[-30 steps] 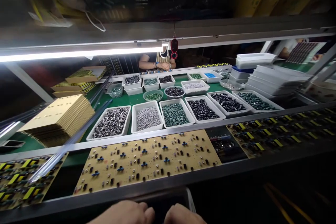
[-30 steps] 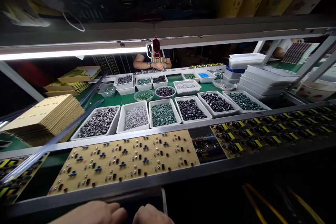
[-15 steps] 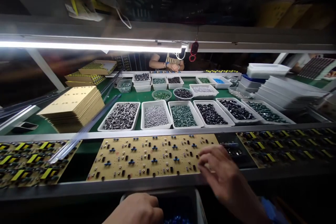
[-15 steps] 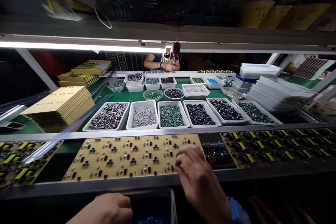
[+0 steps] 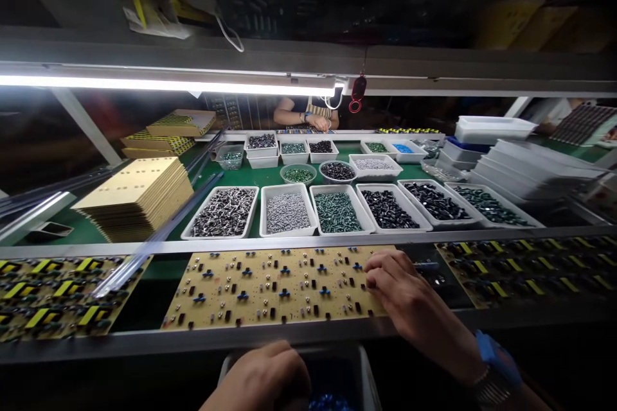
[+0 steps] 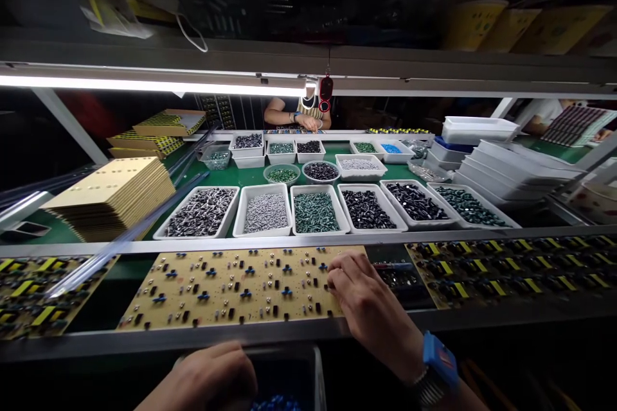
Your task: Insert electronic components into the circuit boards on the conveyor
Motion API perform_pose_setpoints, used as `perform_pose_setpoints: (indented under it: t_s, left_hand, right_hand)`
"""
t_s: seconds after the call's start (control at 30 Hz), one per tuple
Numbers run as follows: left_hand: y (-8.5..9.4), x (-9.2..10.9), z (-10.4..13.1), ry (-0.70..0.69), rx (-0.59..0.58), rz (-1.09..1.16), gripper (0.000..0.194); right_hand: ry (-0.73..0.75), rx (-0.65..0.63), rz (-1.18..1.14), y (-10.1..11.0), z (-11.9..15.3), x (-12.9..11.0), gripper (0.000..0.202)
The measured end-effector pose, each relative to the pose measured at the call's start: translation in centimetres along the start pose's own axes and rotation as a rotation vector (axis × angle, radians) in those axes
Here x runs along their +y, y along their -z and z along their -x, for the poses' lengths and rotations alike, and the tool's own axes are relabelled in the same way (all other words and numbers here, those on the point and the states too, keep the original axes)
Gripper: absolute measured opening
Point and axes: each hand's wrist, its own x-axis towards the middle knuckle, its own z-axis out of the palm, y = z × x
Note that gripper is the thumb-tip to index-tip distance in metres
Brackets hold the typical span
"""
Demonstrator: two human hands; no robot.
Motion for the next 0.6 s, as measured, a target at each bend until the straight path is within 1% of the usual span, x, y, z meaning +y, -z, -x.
perform_pose_setpoints:
  t_s: [0.13, 0.23, 0.3, 0.33, 0.4, 0.43, 0.47, 0.5, 0.53, 0.57, 0.6]
  left_hand:
    - [-0.3, 0.3, -0.2, -0.032, -0.017, 0.093, 0.026]
    - [-0.5, 0.0, -0.1, -0.042, 0.01, 0.095, 0.025]
    - [-0.5, -0.3, 0.1, -0.06, 0.032, 0.082, 0.019]
    - [-0.4, -0.3, 0.2, -0.077, 0.053, 0.074, 0.019]
    - [0.1, -0.1, 0.1, -0.124, 0.106, 0.061, 0.027]
    - [0.3, 0.1, 0.0, -0.147, 0.133, 0.051, 0.032]
    - [0.6, 0.4, -0.2, -0.167, 0.152, 0.04, 0.036]
    - [0.8, 0.7, -0.5, -0.178, 0.165, 0.036, 0.038]
    - [1.0, 1.1, -0.9, -0.177, 0.175, 0.038, 0.038]
    - [1.1, 1.5, -1.4, -0.168, 0.184, 0.043, 0.035]
    - [1.2, 1.9, -2.0, -0.149, 0.196, 0.052, 0.031]
  right_hand:
    - [0.001, 0.004, 0.018, 0.0, -0.1, 0.1, 0.023]
    - [-0.011, 0.025, 0.01, -0.3, 0.0, 0.4, 0.021]
    - [-0.04, 0.048, -0.002, -0.4, 0.3, 0.4, 0.02]
    - [-0.06, 0.077, -0.009, -0.3, 0.5, 0.1, 0.018]
    - [-0.126, 0.16, -0.047, -0.3, 1.1, -1.0, 0.015]
    - [-0.161, 0.177, -0.089, -0.5, 1.5, -1.9, 0.012]
    - [-0.172, 0.151, -0.137, -0.9, 1.9, -3.0, 0.009]
    - [-0.15, 0.092, -0.172, -1.7, 2.3, -4.2, 0.006]
    - [-0.088, -0.006, -0.198, -2.9, 2.8, -5.3, 0.007]
    - [0.061, -0.121, -0.169, -4.5, 3.3, -6.4, 0.009]
    - [0.213, -0.144, -0.078, -6.3, 3.8, -7.3, 0.014]
